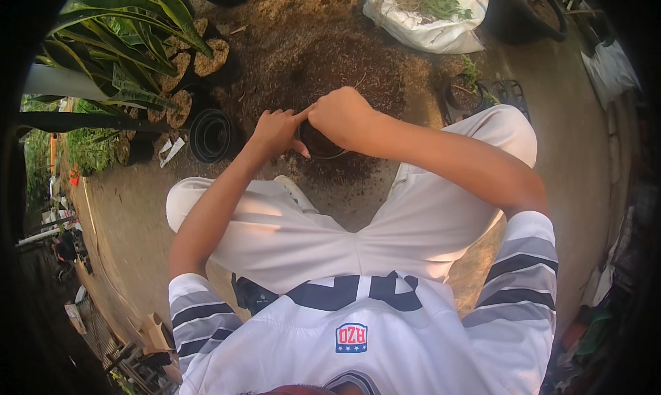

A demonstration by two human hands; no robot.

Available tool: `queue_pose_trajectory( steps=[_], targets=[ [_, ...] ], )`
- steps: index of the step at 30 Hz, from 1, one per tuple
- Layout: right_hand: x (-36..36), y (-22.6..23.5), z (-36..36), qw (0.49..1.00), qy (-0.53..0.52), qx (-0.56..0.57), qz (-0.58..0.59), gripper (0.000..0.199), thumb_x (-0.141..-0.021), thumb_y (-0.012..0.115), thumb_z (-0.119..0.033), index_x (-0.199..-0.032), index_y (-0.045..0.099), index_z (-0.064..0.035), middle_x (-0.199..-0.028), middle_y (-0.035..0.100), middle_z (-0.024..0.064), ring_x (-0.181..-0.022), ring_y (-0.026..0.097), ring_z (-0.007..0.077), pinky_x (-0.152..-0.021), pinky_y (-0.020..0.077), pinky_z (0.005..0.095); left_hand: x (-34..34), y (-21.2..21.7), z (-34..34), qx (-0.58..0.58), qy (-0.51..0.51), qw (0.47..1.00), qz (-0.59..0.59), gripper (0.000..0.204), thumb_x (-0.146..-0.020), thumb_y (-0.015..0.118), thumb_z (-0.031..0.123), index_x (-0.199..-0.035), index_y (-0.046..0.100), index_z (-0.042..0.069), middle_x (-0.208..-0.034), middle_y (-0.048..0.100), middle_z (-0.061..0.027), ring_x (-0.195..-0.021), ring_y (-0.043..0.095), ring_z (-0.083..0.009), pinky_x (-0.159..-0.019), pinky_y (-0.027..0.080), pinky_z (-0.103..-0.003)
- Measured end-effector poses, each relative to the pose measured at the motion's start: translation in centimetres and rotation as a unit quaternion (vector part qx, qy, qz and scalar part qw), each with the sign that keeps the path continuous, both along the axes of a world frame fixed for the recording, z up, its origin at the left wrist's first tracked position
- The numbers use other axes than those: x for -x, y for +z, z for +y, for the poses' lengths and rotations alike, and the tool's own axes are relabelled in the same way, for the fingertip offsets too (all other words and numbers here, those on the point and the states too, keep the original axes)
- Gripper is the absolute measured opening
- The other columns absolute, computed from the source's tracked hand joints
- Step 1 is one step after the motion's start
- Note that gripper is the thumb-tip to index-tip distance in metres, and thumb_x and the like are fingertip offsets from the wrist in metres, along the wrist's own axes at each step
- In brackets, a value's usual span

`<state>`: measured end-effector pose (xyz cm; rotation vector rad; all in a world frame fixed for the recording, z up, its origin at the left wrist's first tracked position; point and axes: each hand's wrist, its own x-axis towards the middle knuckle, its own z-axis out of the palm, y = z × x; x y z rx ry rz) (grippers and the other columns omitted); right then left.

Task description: The person prepares a small black pot with soil using a green trowel, then plants a small seedling into the pot. They continue to add soil around the seedling and pat it down to secure the plant.

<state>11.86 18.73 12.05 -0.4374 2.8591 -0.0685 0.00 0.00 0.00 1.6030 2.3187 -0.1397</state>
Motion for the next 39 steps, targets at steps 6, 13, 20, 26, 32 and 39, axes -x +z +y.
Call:
queue_pose_trajectory(
  steps=[6,13,20,26,32,39],
  targets=[
    [-0.4,2.9,0.9,0.998,0.034,0.048,0.000,0.001,-0.073,0.073,-0.006,-0.073,0.074,-0.0062,-0.071,0.071,0.0141,-0.073,0.074,0.0331,-0.064,0.0577,0.0433,-0.3,0.3,0.0,-0.008,-0.002,1.000,-0.002,0.127,-0.056,0.084,0.067,-0.164,0.024,0.036,-0.099,0.073,-0.0096,-0.097,0.071,-0.0307,-0.080,0.051,-0.047],
    [-0.6,0.2,0.0,0.999,0.024,-0.003,-0.027,0.008,-0.075,0.076,-0.015,-0.080,0.075,-0.0086,-0.078,0.074,0.0129,-0.078,0.075,0.0306,-0.065,0.0580,0.0416,-0.2,0.5,0.5,0.002,0.001,1.000,0.000,0.127,-0.056,0.085,0.067,-0.164,0.024,0.037,-0.100,0.073,-0.0099,-0.098,0.071,-0.0306,-0.081,0.051,-0.047],
    [-0.7,1.6,0.7,0.999,-0.023,0.033,-0.033,0.007,-0.073,0.075,-0.011,-0.078,0.074,-0.0060,-0.075,0.073,0.0145,-0.075,0.074,0.0330,-0.063,0.0577,0.0423,-0.1,0.6,0.8,0.012,0.004,1.000,-0.010,0.128,-0.055,0.085,0.067,-0.164,0.023,0.037,-0.101,0.072,-0.0095,-0.098,0.071,-0.0304,-0.081,0.051,-0.046],
    [-1.2,2.7,-0.9,0.990,-0.045,0.089,-0.102,0.009,-0.070,0.073,-0.009,-0.077,0.074,-0.0041,-0.076,0.073,0.0178,-0.073,0.074,0.0356,-0.066,0.0590,0.0455,-0.5,1.9,1.1,0.030,0.020,0.999,-0.040,0.116,-0.061,0.087,0.057,-0.161,0.032,0.033,-0.107,0.071,-0.0106,-0.106,0.068,-0.0342,-0.088,0.050,-0.051],
    [-1.0,1.0,-0.4,0.982,-0.104,0.038,-0.150,0.012,-0.071,0.070,-0.009,-0.081,0.075,-0.0061,-0.080,0.073,0.0186,-0.079,0.073,0.0380,-0.068,0.0583,0.0477,-0.2,0.4,0.6,0.004,0.001,1.000,-0.004,0.130,-0.054,0.085,0.066,-0.164,0.023,0.036,-0.100,0.073,-0.0091,-0.096,0.071,-0.0300,-0.079,0.051,-0.046],
    [-0.4,3.3,-0.2,0.977,-0.147,0.087,-0.130,0.024,-0.074,0.073,-0.018,-0.089,0.076,0.0001,-0.085,0.075,0.0190,-0.084,0.075,0.0337,-0.073,0.0605,0.0431,0.0,0.4,0.3,-0.003,-0.002,1.000,-0.005,0.129,-0.054,0.085,0.067,-0.164,0.024,0.036,-0.098,0.072,-0.0093,-0.096,0.071,-0.0302,-0.080,0.050,-0.046]
  ],
)
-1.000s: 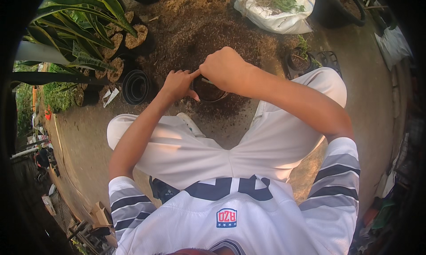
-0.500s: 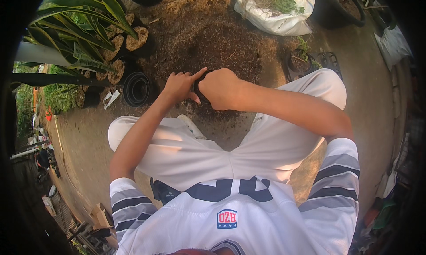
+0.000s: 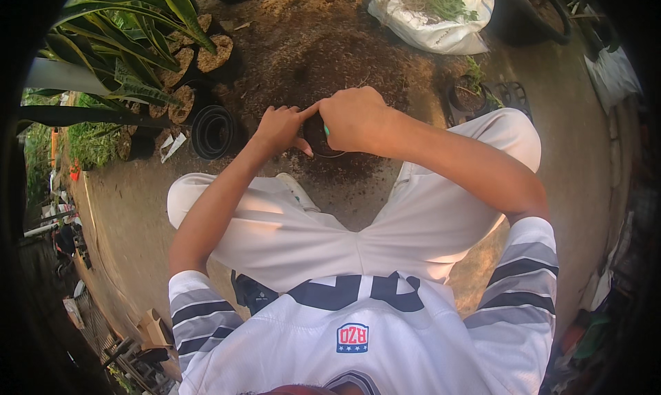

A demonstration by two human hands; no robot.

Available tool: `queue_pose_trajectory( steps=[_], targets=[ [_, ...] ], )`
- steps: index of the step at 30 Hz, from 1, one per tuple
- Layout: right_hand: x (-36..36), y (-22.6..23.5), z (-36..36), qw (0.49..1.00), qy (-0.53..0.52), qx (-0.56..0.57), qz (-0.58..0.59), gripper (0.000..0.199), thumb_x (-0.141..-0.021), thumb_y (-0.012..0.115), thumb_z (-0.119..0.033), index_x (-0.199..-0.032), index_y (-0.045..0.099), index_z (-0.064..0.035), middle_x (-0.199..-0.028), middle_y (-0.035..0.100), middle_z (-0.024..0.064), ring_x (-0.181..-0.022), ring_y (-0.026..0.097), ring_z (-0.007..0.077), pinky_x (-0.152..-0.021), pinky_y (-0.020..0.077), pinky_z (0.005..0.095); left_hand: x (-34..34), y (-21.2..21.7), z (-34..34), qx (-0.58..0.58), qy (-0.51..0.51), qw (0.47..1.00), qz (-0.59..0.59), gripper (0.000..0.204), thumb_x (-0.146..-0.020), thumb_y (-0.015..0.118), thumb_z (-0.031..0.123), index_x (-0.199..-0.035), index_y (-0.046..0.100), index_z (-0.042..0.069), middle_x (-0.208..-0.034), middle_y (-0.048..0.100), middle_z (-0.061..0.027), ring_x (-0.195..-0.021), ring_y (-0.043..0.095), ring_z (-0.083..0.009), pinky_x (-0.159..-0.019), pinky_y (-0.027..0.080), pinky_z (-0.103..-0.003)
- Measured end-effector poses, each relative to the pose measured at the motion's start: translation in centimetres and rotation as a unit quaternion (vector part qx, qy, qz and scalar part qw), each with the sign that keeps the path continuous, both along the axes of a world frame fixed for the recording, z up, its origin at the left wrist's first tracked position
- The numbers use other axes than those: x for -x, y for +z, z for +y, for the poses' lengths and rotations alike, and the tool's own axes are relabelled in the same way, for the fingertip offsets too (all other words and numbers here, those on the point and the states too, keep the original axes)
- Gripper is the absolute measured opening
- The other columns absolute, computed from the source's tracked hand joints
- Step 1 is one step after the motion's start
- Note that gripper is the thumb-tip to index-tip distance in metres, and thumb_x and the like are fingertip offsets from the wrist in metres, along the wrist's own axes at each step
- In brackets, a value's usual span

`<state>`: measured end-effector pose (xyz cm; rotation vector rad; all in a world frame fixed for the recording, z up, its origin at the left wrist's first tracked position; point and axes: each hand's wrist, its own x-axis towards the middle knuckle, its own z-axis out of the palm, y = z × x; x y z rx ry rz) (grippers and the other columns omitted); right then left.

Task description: The person prepares a small black pot with soil using a green trowel, then plants a small seedling into the pot. They continue to add soil around the seedling and pat it down to secure the plant.

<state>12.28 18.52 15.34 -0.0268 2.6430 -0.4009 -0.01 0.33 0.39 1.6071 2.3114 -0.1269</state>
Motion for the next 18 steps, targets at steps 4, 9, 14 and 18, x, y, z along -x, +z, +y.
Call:
queue_pose_trajectory(
  steps=[4,9,14,18],
  targets=[
    [-0.3,-2.1,-0.7,0.998,0.021,-0.034,-0.046,0.022,-0.076,0.071,-0.018,-0.089,0.077,-0.0019,-0.086,0.076,0.0181,-0.082,0.076,0.0333,-0.073,0.0604,0.0443,-0.1,0.0,0.1,0.005,-0.001,1.000,0.004,0.129,-0.054,0.084,0.068,-0.164,0.024,0.036,-0.097,0.072,-0.0090,-0.095,0.071,-0.0300,-0.080,0.050,-0.045],
    [0.5,0.2,0.6,0.999,-0.028,0.011,-0.011,0.021,-0.082,0.065,-0.012,-0.098,0.075,-0.0029,-0.088,0.075,0.0194,-0.088,0.074,0.0376,-0.077,0.0589,0.0471,0.0,0.3,0.0,0.000,0.005,1.000,-0.013,0.127,-0.056,0.085,0.064,-0.164,0.025,0.035,-0.098,0.072,-0.0090,-0.097,0.070,-0.0304,-0.081,0.050,-0.046],
    [-0.1,-1.9,0.5,0.991,0.066,-0.066,-0.100,0.019,-0.078,0.068,-0.013,-0.092,0.075,-0.0021,-0.088,0.075,0.0193,-0.087,0.075,0.0362,-0.075,0.0594,0.0459,-0.3,1.7,0.6,0.047,0.024,0.998,-0.036,0.125,-0.059,0.088,0.057,-0.164,0.024,0.033,-0.102,0.071,-0.0094,-0.103,0.069,-0.0311,-0.085,0.049,-0.048],
    [-0.2,1.1,0.0,0.994,0.070,-0.063,-0.064,0.018,-0.070,0.072,-0.012,-0.084,0.074,-0.0019,-0.083,0.074,0.0197,-0.081,0.074,0.0361,-0.072,0.0594,0.0451,-0.3,1.2,0.4,0.034,0.020,0.999,-0.027,0.126,-0.058,0.087,0.059,-0.164,0.024,0.034,-0.102,0.071,-0.0097,-0.102,0.069,-0.0322,-0.083,0.049,-0.048]
  ],
)
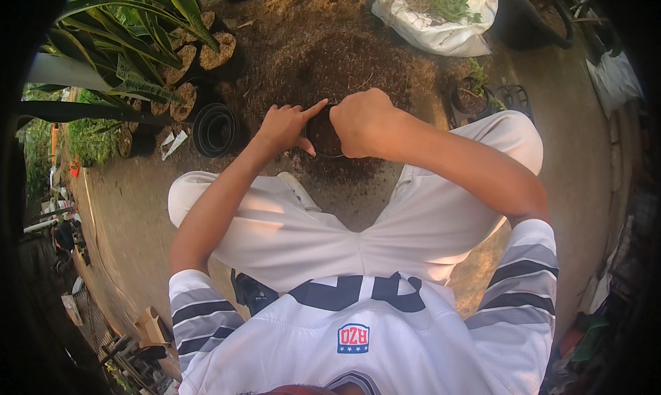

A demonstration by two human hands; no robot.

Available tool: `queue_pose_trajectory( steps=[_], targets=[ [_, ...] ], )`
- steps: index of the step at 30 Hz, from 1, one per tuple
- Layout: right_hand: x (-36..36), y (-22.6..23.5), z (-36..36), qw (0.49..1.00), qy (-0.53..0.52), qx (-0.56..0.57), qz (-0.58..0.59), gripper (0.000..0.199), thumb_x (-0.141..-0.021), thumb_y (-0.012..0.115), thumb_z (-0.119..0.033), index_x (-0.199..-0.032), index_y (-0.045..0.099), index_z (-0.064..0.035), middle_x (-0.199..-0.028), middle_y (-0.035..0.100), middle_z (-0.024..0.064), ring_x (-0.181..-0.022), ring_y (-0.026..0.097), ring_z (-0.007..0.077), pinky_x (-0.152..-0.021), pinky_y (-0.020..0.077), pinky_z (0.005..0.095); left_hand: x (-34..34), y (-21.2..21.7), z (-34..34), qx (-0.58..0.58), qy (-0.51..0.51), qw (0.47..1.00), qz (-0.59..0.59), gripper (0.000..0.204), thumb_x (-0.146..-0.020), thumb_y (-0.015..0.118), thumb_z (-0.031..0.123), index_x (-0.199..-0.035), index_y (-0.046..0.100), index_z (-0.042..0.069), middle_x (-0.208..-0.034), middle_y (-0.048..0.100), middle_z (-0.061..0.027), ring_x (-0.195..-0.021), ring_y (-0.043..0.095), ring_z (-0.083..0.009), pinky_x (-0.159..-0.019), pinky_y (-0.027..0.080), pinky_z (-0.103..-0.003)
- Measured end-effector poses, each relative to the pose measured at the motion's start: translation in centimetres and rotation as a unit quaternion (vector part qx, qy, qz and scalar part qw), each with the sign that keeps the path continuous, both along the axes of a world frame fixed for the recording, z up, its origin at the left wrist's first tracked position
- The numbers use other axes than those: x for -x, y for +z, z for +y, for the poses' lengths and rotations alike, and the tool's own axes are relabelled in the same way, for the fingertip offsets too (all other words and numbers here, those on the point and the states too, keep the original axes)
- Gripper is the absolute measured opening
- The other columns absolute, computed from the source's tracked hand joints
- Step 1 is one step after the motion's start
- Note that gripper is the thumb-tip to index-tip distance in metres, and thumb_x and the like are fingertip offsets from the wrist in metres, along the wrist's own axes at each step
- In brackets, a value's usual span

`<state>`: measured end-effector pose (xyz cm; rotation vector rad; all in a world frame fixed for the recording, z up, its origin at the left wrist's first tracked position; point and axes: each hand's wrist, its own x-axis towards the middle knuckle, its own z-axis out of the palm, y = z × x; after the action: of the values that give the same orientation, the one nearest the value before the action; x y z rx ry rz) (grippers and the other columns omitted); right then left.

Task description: The person prepares a small black pot with soil using a green trowel, then plants a small seedling into the pot. They continue to add soil around the seedling and pat it down to secure the plant.

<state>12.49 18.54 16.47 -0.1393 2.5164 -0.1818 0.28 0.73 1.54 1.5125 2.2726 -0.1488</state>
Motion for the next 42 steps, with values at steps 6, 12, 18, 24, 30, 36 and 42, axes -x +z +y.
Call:
queue_pose_trajectory(
  steps=[6,12,18,24,30,36,42],
  targets=[
    [-1.4,-2.2,-2.2,0.996,0.051,0.052,0.044,0.014,-0.069,0.073,-0.015,-0.077,0.075,-0.0027,-0.076,0.073,0.0169,-0.077,0.074,0.0338,-0.067,0.0593,0.0433,0.0,-0.1,0.2,0.005,-0.005,1.000,0.006,0.127,-0.057,0.087,0.062,-0.164,0.025,0.034,-0.102,0.072,-0.0097,-0.101,0.070,-0.0315,-0.083,0.050,-0.048],
    [0.0,-1.0,0.1,0.988,-0.024,0.095,0.118,0.014,-0.067,0.067,-0.012,-0.074,0.072,-0.0003,-0.073,0.071,0.0199,-0.072,0.073,0.0387,-0.066,0.0585,0.0472,0.4,-1.3,-0.4,-0.028,-0.017,0.999,0.027,0.131,-0.054,0.085,0.068,-0.164,0.023,0.036,-0.100,0.073,-0.0093,-0.098,0.071,-0.0301,-0.081,0.051,-0.046],
    [-0.3,-2.1,-0.3,0.999,-0.008,0.023,0.040,0.025,-0.078,0.066,-0.021,-0.087,0.077,-0.0011,-0.085,0.075,0.0188,-0.081,0.076,0.0340,-0.070,0.0599,0.0437,-0.2,0.3,0.4,0.019,0.006,1.000,-0.007,0.124,-0.058,0.087,0.059,-0.164,0.026,0.034,-0.107,0.071,-0.0109,-0.104,0.069,-0.0334,-0.086,0.049,-0.049],
    [0.2,-1.7,-0.1,0.998,-0.029,0.047,-0.037,0.025,-0.080,0.064,-0.018,-0.088,0.076,0.0024,-0.086,0.075,0.0224,-0.083,0.076,0.0357,-0.071,0.0599,0.0447,-0.1,0.0,0.3,0.018,0.004,1.000,-0.009,0.125,-0.058,0.088,0.058,-0.164,0.025,0.034,-0.107,0.071,-0.0112,-0.104,0.069,-0.0336,-0.085,0.049,-0.049],
    [0.5,-1.7,0.7,0.989,-0.096,0.087,0.067,0.018,-0.079,0.062,-0.011,-0.085,0.074,0.0016,-0.080,0.072,0.0257,-0.080,0.073,0.0419,-0.074,0.0595,0.0499,0.1,-0.7,-0.2,-0.016,-0.015,1.000,0.023,0.129,-0.055,0.084,0.068,-0.164,0.023,0.036,-0.099,0.073,-0.0100,-0.098,0.071,-0.0307,-0.081,0.051,-0.047],
    [-0.7,-2.4,-1.4,0.997,-0.039,0.042,-0.051,0.026,-0.086,0.066,-0.020,-0.098,0.077,-0.0005,-0.095,0.076,0.0208,-0.092,0.075,0.0355,-0.078,0.0606,0.0458,-0.2,0.1,0.2,0.002,0.002,1.000,-0.008,0.124,-0.059,0.088,0.057,-0.164,0.026,0.034,-0.104,0.072,-0.0117,-0.105,0.069,-0.0334,-0.086,0.049,-0.050],
    [0.1,-0.1,0.0,0.994,-0.092,0.052,0.029,0.025,-0.081,0.068,-0.018,-0.097,0.077,0.0000,-0.091,0.075,0.0232,-0.092,0.075,0.0358,-0.078,0.0606,0.0453,0.1,-0.6,-0.3,-0.018,-0.018,0.999,0.027,0.129,-0.055,0.084,0.068,-0.164,0.023,0.035,-0.100,0.073,-0.0099,-0.097,0.071,-0.0311,-0.080,0.051,-0.047]
  ],
)
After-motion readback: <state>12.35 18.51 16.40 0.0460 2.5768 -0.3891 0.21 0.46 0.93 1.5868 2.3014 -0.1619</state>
